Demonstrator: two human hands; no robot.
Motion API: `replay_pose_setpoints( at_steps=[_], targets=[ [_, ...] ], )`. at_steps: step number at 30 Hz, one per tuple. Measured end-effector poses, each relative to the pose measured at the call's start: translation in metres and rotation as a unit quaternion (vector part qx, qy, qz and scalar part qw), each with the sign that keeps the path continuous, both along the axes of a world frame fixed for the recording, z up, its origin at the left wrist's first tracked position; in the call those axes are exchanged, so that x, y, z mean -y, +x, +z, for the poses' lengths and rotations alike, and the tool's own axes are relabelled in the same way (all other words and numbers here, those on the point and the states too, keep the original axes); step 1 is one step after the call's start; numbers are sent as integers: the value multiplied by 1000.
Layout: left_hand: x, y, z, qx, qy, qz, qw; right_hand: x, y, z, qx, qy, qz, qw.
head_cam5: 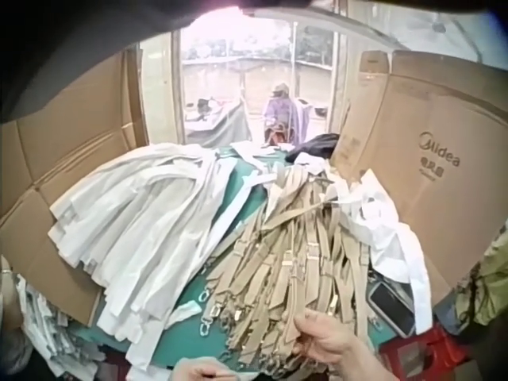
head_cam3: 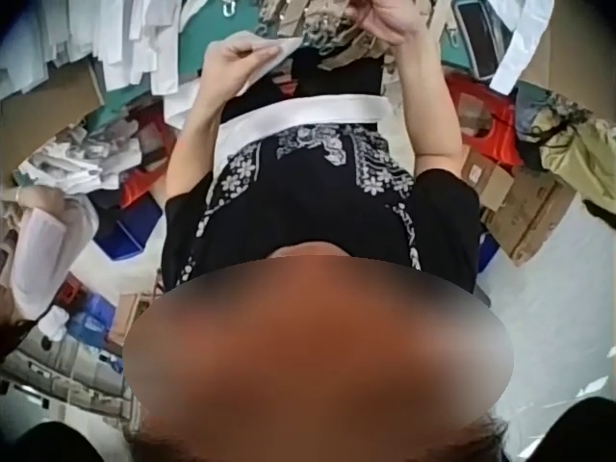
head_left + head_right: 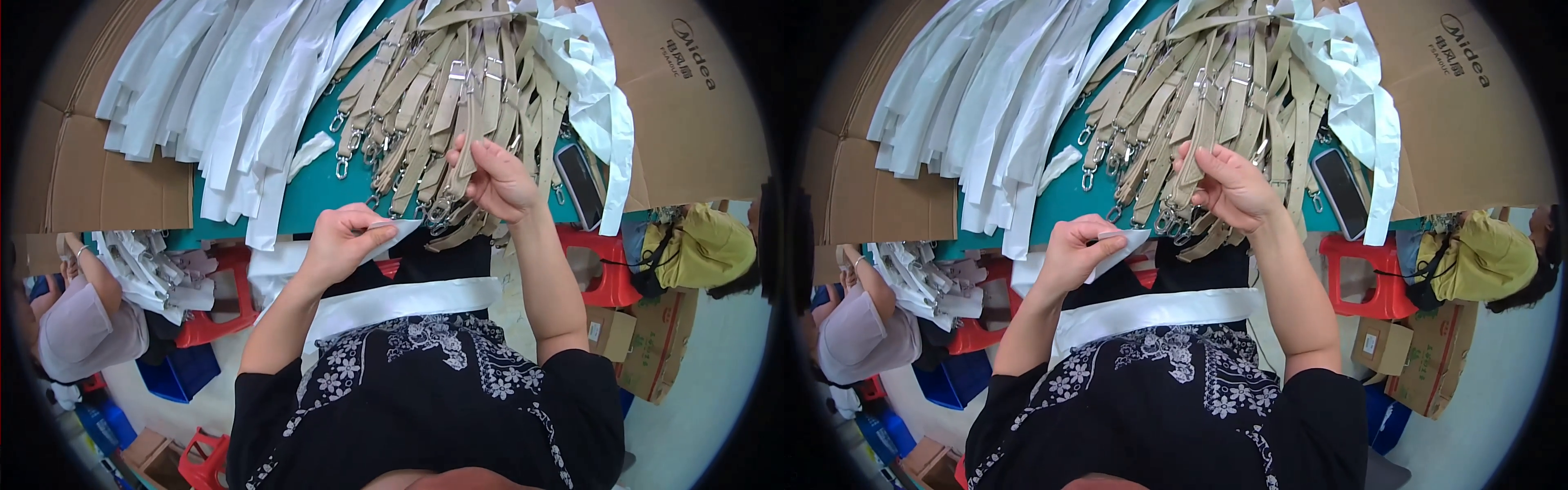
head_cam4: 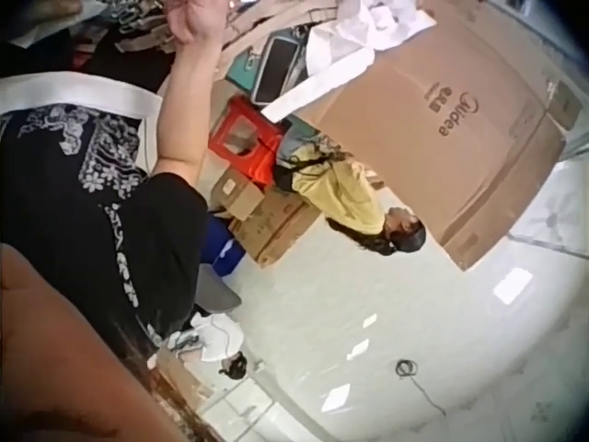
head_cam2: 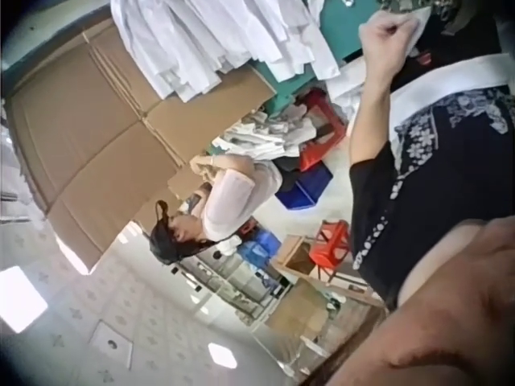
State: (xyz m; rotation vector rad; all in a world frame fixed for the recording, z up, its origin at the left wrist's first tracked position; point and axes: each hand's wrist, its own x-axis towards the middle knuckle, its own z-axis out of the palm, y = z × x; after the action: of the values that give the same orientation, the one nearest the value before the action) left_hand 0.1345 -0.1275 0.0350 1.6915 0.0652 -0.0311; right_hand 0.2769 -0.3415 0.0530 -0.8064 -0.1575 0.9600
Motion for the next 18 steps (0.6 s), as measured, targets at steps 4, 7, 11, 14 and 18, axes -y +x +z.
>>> replay_pose_setpoints(
  at_steps=[4,7,11,14,18],
  targets=[
    [7,-8,0,10,49,16,999,-5,-12,16,60,-18,8,998],
    [10,-10,-1,28,69,33,997,-10,-19,19,91,-38,-1,995],
    [14,-12,4,6,68,48,997,-14,-27,15,106,-49,-18,993],
    [14,-12,6,-5,87,44,995,-18,-31,15,119,-63,-7,991],
    [13,-11,6,-8,92,34,995,-22,-30,10,120,-91,-5,989]
  ],
)
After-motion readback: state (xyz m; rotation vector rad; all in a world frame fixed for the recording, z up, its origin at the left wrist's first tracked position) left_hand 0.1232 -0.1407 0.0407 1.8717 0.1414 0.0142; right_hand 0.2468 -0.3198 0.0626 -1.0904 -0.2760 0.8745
